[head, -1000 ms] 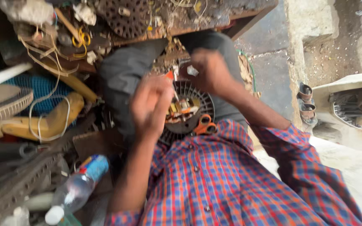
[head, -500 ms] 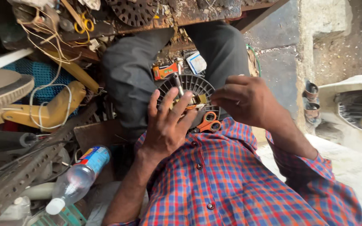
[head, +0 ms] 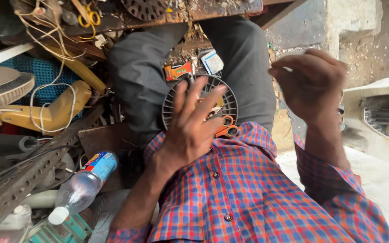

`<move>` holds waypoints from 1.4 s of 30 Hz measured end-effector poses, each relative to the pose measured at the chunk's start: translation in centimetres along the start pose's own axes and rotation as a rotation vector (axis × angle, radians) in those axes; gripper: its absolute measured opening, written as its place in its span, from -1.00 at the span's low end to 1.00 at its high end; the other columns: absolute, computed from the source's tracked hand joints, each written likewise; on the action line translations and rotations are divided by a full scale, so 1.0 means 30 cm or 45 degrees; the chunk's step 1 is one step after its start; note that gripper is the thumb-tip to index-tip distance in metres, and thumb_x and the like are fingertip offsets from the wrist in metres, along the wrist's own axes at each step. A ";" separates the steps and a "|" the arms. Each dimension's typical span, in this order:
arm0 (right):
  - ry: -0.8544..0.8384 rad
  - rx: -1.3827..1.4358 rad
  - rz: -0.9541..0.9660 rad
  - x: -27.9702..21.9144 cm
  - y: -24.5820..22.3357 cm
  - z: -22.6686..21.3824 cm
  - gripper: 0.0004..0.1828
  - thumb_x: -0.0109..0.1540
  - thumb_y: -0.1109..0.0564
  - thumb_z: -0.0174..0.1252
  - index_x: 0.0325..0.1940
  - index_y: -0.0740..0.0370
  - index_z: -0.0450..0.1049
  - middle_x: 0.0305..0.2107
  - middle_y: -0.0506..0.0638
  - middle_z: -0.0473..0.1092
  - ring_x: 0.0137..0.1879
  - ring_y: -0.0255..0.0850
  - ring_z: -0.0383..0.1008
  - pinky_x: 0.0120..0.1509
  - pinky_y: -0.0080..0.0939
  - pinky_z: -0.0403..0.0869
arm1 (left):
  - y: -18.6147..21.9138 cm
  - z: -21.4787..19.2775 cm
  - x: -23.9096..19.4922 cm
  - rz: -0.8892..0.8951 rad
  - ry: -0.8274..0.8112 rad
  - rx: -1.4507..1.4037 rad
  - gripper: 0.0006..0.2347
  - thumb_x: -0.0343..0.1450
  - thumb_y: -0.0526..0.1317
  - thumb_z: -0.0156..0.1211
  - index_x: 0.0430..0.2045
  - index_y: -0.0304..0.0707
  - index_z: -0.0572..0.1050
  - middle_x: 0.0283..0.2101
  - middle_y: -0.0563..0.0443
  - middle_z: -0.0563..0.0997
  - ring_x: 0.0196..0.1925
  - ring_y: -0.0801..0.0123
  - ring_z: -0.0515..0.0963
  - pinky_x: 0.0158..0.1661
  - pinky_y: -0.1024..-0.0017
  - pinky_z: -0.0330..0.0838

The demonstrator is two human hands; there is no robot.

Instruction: The person sits on the ground and uses a screwdriver to tighten or adjust screws on a small electrical component held in their hands. They repeatedly rotate the component and manipulate the screwdriver to secure parts of the device.

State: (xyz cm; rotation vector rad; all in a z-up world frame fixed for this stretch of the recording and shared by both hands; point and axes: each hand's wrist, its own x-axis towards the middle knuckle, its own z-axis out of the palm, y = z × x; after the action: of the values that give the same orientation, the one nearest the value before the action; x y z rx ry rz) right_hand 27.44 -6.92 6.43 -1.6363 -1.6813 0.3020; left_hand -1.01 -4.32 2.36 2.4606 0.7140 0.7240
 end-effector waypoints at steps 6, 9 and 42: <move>-0.163 0.201 0.086 0.058 0.200 0.222 -0.89 0.27 0.20 0.44 -0.18 0.27 0.65 -0.43 0.01 0.49 -0.35 -0.31 0.41 -0.25 -0.28 0.34 | -0.025 0.061 -0.136 -0.096 0.180 0.186 -0.81 0.47 -0.34 0.24 -0.06 -0.27 0.63 0.44 -0.37 0.21 0.47 -0.43 0.15 0.40 -0.42 -0.01; -0.284 0.353 0.209 0.092 0.294 0.334 -0.90 0.27 0.19 0.39 -0.20 0.27 0.64 -0.43 -0.01 0.52 -0.34 -0.36 0.42 -0.26 -0.30 0.36 | -0.011 0.064 -0.129 -0.060 0.215 0.302 -0.79 0.49 -0.35 0.27 0.01 -0.31 0.62 0.47 -0.35 0.19 0.49 -0.42 0.15 0.41 -0.40 0.04; -0.148 -0.084 -0.498 0.099 0.146 0.458 -0.87 0.19 0.18 0.33 -0.34 0.20 0.49 -0.42 0.03 0.43 -0.33 0.02 0.43 -0.31 0.02 0.37 | -0.166 -0.026 0.161 -0.686 0.234 -0.687 -0.90 0.36 -0.32 0.36 -0.39 -0.43 0.63 -0.26 -0.15 0.61 -0.30 0.23 0.59 -0.26 0.31 0.44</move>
State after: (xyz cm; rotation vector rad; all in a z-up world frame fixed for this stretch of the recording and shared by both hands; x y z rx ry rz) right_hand 22.13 1.03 -4.78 -1.3163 -2.0724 0.1502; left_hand 0.32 2.52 1.84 1.6320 1.0352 0.7992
